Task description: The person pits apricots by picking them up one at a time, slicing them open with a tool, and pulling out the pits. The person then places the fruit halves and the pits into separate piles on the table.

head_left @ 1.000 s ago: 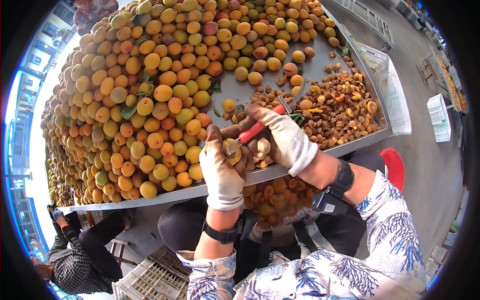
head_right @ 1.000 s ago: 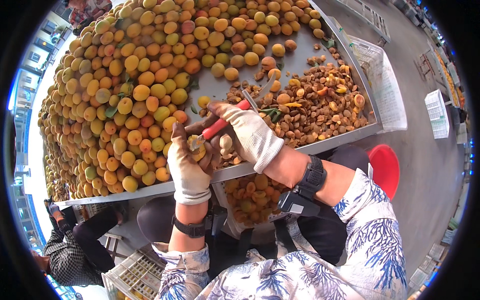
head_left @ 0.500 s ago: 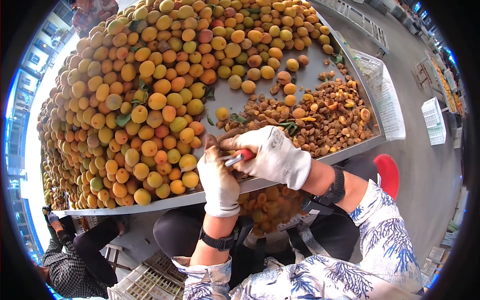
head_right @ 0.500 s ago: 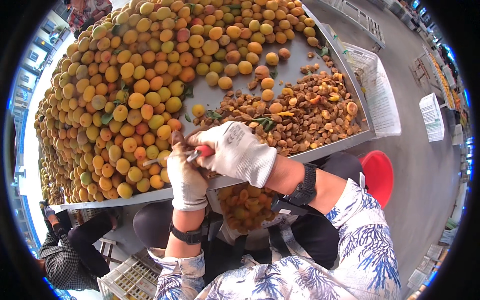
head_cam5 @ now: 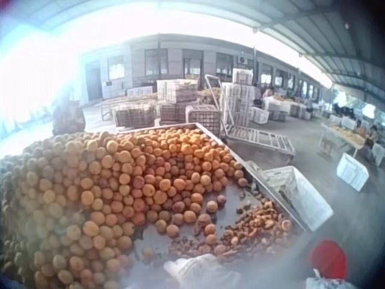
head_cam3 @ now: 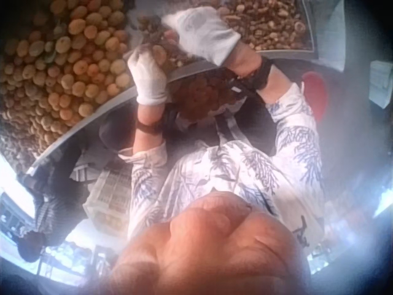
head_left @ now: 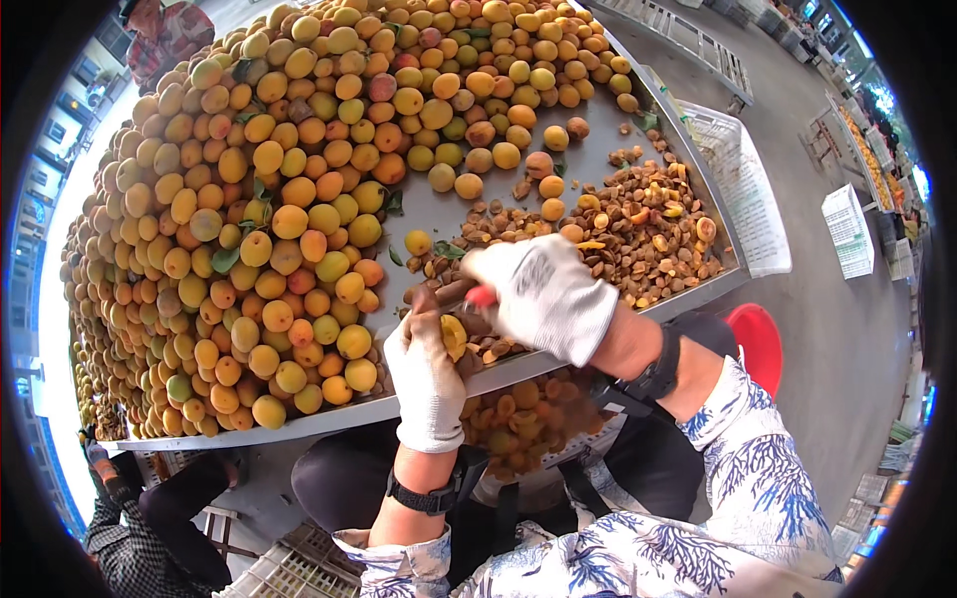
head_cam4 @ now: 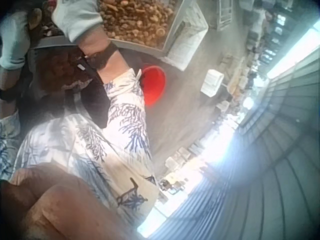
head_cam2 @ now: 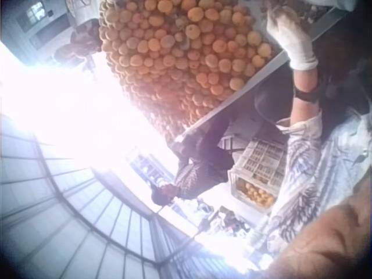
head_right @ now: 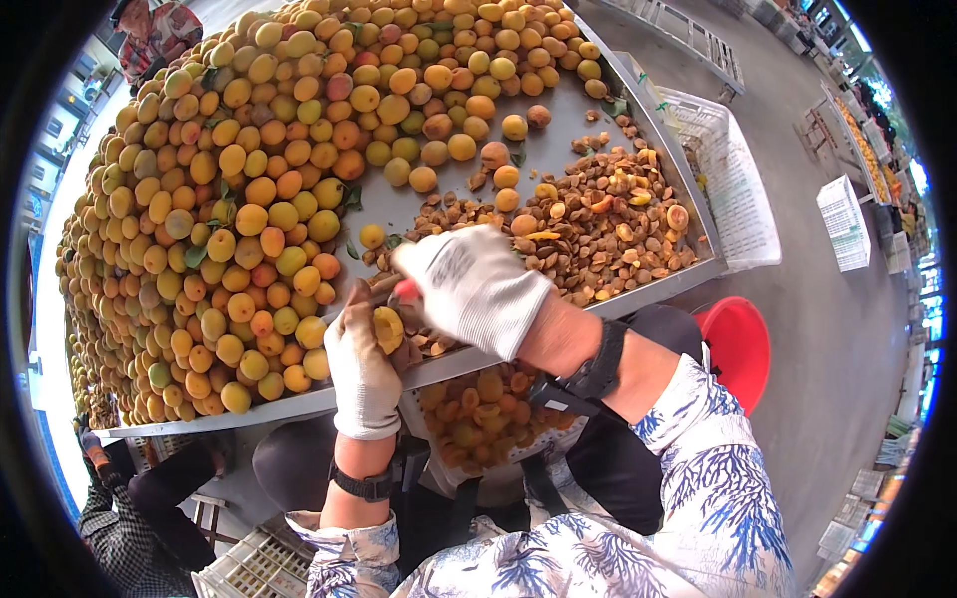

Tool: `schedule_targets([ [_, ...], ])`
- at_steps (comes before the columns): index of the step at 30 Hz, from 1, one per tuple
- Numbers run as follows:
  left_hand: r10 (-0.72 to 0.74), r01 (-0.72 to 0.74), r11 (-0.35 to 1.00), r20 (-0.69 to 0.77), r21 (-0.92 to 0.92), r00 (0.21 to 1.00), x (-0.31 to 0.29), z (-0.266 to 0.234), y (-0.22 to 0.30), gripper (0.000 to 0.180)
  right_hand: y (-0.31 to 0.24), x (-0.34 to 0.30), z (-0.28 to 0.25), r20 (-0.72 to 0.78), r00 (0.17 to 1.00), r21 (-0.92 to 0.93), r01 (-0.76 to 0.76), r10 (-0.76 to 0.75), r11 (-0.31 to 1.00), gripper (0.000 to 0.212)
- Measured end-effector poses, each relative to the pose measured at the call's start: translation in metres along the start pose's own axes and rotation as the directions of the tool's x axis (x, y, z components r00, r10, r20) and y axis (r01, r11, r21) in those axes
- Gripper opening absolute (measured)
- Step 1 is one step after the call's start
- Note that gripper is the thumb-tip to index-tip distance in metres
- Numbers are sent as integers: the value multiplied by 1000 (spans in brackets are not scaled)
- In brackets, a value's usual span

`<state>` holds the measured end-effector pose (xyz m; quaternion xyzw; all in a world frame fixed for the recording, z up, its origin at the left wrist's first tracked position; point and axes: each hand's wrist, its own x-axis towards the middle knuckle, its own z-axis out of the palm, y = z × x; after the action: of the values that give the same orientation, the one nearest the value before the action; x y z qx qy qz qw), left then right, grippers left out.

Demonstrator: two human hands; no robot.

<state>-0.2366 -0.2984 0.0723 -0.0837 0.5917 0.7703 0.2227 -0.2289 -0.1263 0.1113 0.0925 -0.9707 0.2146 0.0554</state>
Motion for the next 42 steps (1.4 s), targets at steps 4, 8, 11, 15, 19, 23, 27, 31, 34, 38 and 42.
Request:
schedule_targets([
  [4,20,-67,971,199,231,980,-2,2,12,43,41,12,-19,-213,935,53,-280,285,958,14],
  [8,-41,-23,960,221,278,974,-9,12,15,32,95,40,-29,-174,799,509,-428,576,747,16],
  [11,54,-119,957,243,263,969,-9,12,6,38,92,69,-19,-72,849,431,-448,524,784,21],
  [15,132,-237,891,278,387,951,-10,7,7,32,69,118,12,119,869,-68,-475,480,877,41],
  [19,130,-250,856,281,452,951,-10,9,8,33,72,135,43,94,858,-264,-468,506,843,48],
  [23,-83,47,992,312,121,946,-7,-1,19,37,63,121,22,179,842,131,-534,510,835,44],
  [27,-163,129,985,369,114,915,-12,-5,30,39,49,79,5,255,820,734,-509,512,449,37],
  [31,-141,-141,935,705,326,695,-22,-8,20,54,12,35,-29,343,841,828,-481,419,287,45],
  [34,-45,-42,989,558,143,829,-22,-15,27,62,1,13,-36,356,882,851,-443,309,283,43],
  [38,22,12,994,303,-110,953,-12,-2,30,59,-7,-9,-27,265,932,899,-331,248,285,42],
  [42,53,6,979,280,-206,959,-15,-3,30,50,-13,-20,-15,209,955,794,-291,210,534,38],
])
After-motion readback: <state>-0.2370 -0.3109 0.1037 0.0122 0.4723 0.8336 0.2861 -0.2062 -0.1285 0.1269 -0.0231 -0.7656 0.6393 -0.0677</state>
